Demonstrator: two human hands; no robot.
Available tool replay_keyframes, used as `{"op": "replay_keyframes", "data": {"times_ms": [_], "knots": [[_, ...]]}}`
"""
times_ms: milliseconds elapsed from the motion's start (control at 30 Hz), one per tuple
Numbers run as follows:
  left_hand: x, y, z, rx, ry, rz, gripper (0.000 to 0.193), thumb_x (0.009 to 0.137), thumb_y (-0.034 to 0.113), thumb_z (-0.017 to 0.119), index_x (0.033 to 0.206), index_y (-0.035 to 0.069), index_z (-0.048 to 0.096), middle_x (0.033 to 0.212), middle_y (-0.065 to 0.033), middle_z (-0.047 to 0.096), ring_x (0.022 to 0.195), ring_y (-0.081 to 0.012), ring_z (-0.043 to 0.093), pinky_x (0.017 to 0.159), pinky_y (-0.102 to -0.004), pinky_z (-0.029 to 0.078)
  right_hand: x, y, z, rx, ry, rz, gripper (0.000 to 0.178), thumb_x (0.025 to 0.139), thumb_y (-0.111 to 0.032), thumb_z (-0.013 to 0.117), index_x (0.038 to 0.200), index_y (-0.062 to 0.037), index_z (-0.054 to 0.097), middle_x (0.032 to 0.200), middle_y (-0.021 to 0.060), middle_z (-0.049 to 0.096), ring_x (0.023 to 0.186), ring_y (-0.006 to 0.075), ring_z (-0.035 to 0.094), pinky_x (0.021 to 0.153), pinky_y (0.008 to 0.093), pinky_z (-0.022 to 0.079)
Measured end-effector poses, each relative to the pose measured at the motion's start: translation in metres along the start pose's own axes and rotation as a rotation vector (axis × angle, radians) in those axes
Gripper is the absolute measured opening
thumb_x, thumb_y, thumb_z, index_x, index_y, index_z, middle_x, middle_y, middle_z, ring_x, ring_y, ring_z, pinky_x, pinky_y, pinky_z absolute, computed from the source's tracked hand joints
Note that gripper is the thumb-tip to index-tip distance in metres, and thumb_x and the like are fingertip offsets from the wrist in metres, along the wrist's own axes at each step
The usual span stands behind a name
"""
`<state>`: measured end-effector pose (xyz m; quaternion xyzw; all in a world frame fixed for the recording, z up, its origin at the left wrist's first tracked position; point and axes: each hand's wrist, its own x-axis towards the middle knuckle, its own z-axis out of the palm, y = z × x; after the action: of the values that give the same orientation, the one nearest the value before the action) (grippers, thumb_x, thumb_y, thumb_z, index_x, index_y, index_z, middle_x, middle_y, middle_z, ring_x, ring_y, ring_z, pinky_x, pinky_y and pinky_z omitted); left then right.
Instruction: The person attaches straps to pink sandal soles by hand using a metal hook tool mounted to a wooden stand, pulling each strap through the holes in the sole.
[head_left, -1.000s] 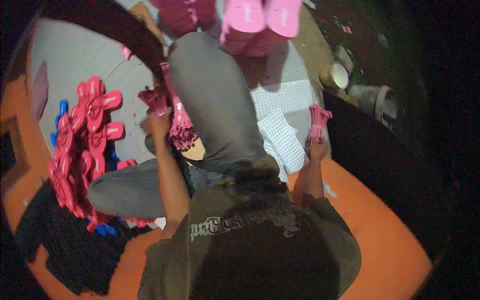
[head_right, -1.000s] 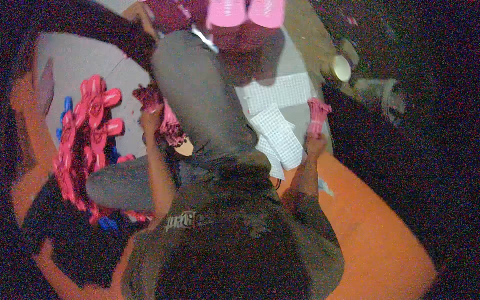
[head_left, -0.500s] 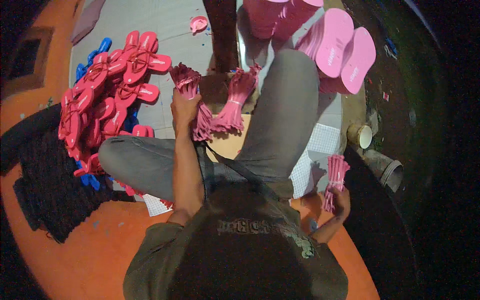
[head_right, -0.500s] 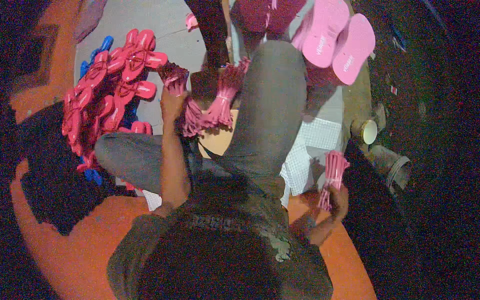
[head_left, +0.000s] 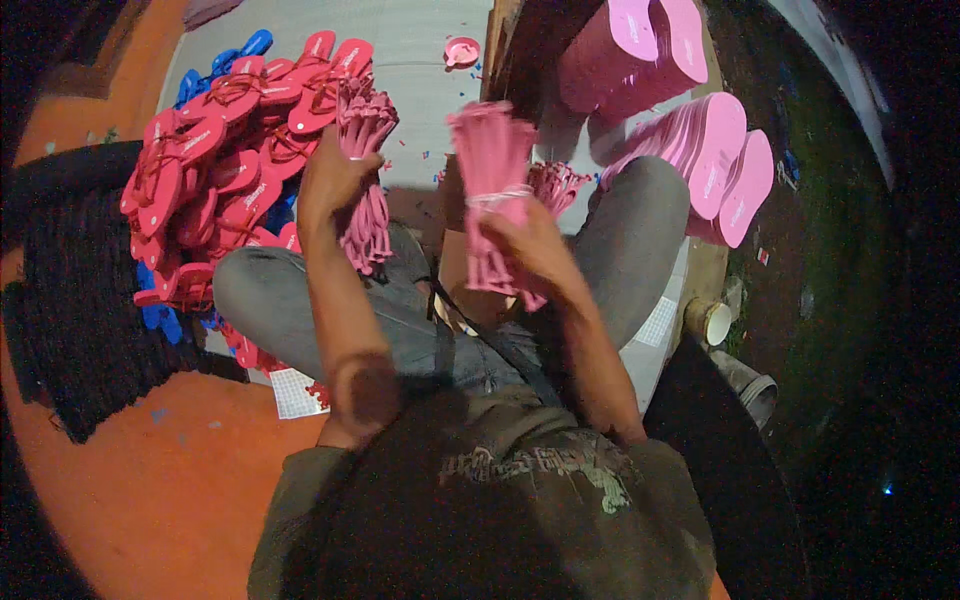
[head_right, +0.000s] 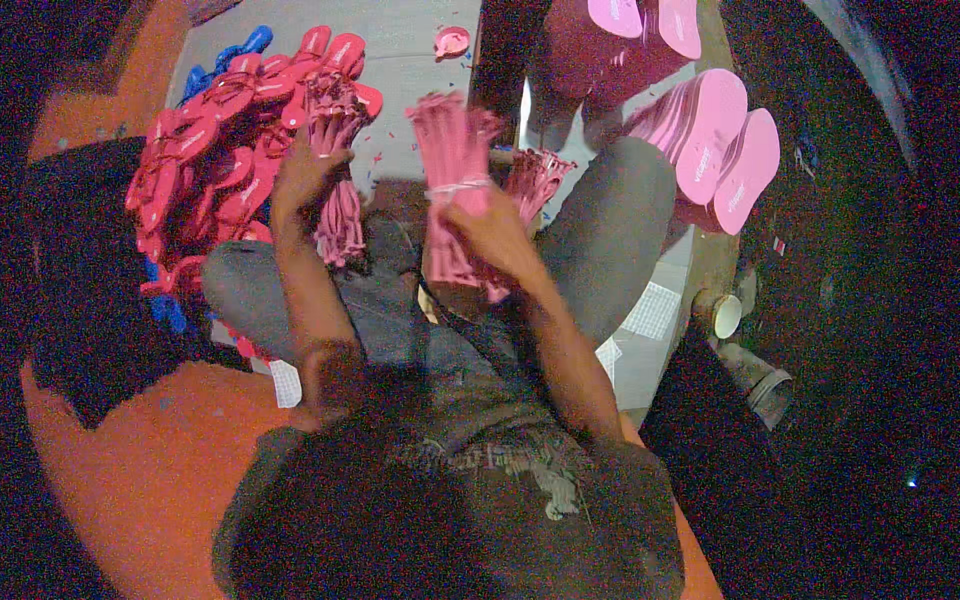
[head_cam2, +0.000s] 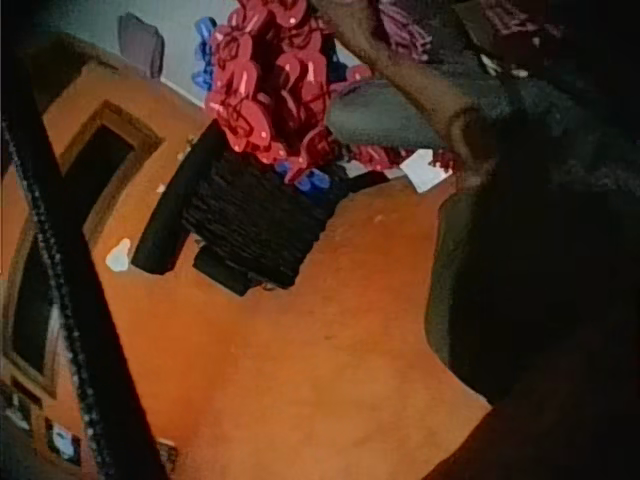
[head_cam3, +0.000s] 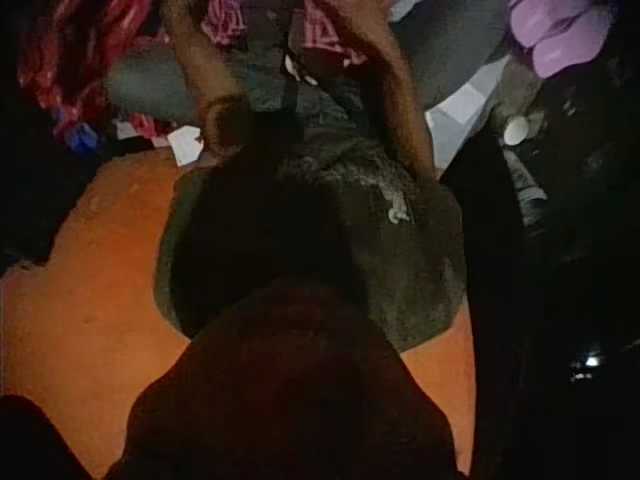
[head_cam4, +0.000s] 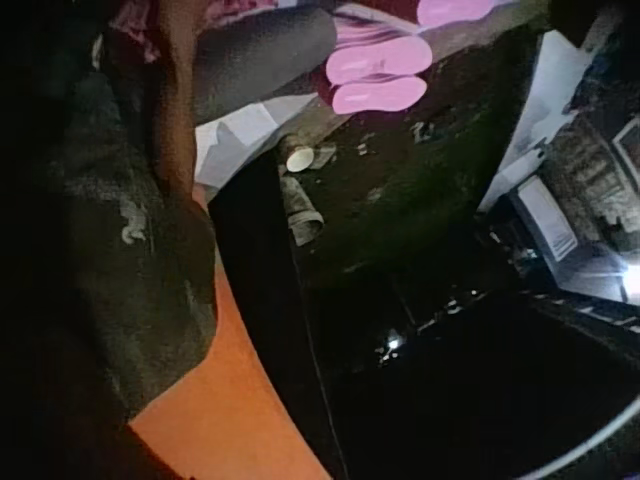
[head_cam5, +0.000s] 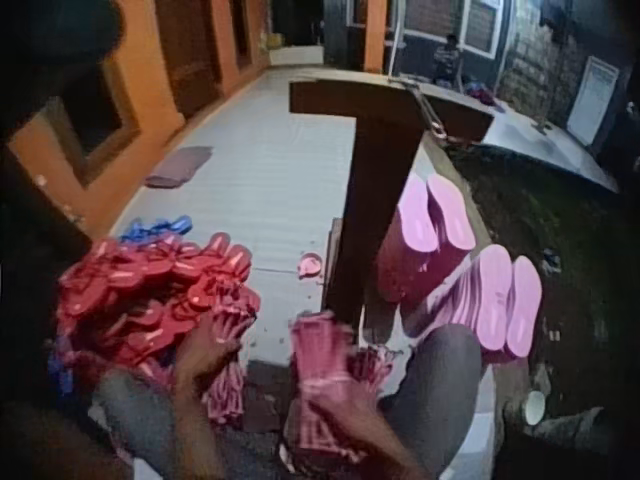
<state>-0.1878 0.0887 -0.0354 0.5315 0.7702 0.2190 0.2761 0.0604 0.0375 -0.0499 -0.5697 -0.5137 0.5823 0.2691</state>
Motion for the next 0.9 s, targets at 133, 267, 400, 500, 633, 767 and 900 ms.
{"op": "replay_keyframes", "data": {"times_ms": [133,267,400,500,633,767,900], "knots": [[0.021,-0.041,0.027,0.134,0.019,-0.131,0.062,0.062,0.027,0.064,0.111,-0.001,0.039,0.099,-0.0272,0.053,0.094,-0.0387,0.052,0.082,-0.0417,0.039,0.038,0.026,0.072,-0.139,0.026,0.039,0.047,0.065,-0.036,0.064,0.093,0.0017,0.055,0.081,0.0138,0.060,0.072,0.0204,0.057,0.066,0.0322,0.044],[0.038,-0.063,0.075,0.174,0.034,-0.098,0.073,0.063,0.037,0.066,0.117,0.000,0.035,0.100,-0.0264,0.053,0.096,-0.0377,0.051,0.082,-0.0411,0.039,0.059,0.035,0.087,-0.062,0.024,0.112,0.050,0.066,-0.039,0.065,0.097,-0.0005,0.055,0.089,0.0153,0.060,0.082,0.0235,0.058,0.072,0.0328,0.043],[0.046,-0.067,0.105,0.133,0.284,0.164,0.071,0.064,0.045,0.066,0.113,-0.001,0.042,0.104,-0.0227,0.051,0.100,-0.0362,0.048,0.083,-0.0386,0.039,0.030,0.026,0.054,-0.445,0.350,-0.558,0.042,0.073,-0.033,0.062,0.098,-0.0002,0.055,0.095,0.0137,0.059,0.089,0.0221,0.056,0.075,0.0307,0.042],[0.004,0.035,0.117,-0.092,-0.036,0.067,0.059,0.067,0.043,0.064,0.103,-0.002,0.051,0.105,-0.0238,0.050,0.098,-0.0361,0.049,0.081,-0.0376,0.040,-0.041,-0.018,-0.032,-0.016,0.399,-0.376,0.024,0.076,-0.019,0.059,0.093,-0.0028,0.058,0.092,0.0126,0.059,0.086,0.0280,0.056,0.079,0.0332,0.043],[-0.064,0.025,0.226,0.135,-0.197,0.473,0.050,0.074,0.024,0.056,0.114,-0.002,0.039,0.100,-0.0251,0.048,0.094,-0.0405,0.046,0.080,-0.0440,0.039,-0.100,0.109,-0.120,-0.154,1.079,-0.084,0.029,0.076,-0.016,0.059,0.101,-0.0028,0.053,0.096,0.0120,0.055,0.087,0.0251,0.052,0.080,0.0344,0.040],[-0.059,-0.069,0.287,-0.303,-0.293,0.187,0.046,0.074,0.016,0.054,0.114,-0.001,0.038,0.100,-0.0246,0.049,0.091,-0.0382,0.048,0.077,-0.0426,0.040,-0.159,0.270,-0.086,-0.739,0.687,0.259,0.053,0.074,-0.021,0.060,0.120,-0.0054,0.039,0.123,0.0190,0.035,0.111,0.0342,0.034,0.091,0.0411,0.031],[-0.042,-0.052,0.264,-0.338,-0.478,-0.004,0.048,0.072,0.012,0.056,0.115,-0.001,0.036,0.103,-0.0233,0.049,0.094,-0.0332,0.049,0.077,-0.0382,0.040,-0.181,0.368,-0.002,-1.385,0.364,0.377,0.071,0.071,-0.035,0.059,0.131,-0.0159,0.026,0.138,0.0155,0.012,0.126,0.0368,0.011,0.096,0.0533,0.020]]}}
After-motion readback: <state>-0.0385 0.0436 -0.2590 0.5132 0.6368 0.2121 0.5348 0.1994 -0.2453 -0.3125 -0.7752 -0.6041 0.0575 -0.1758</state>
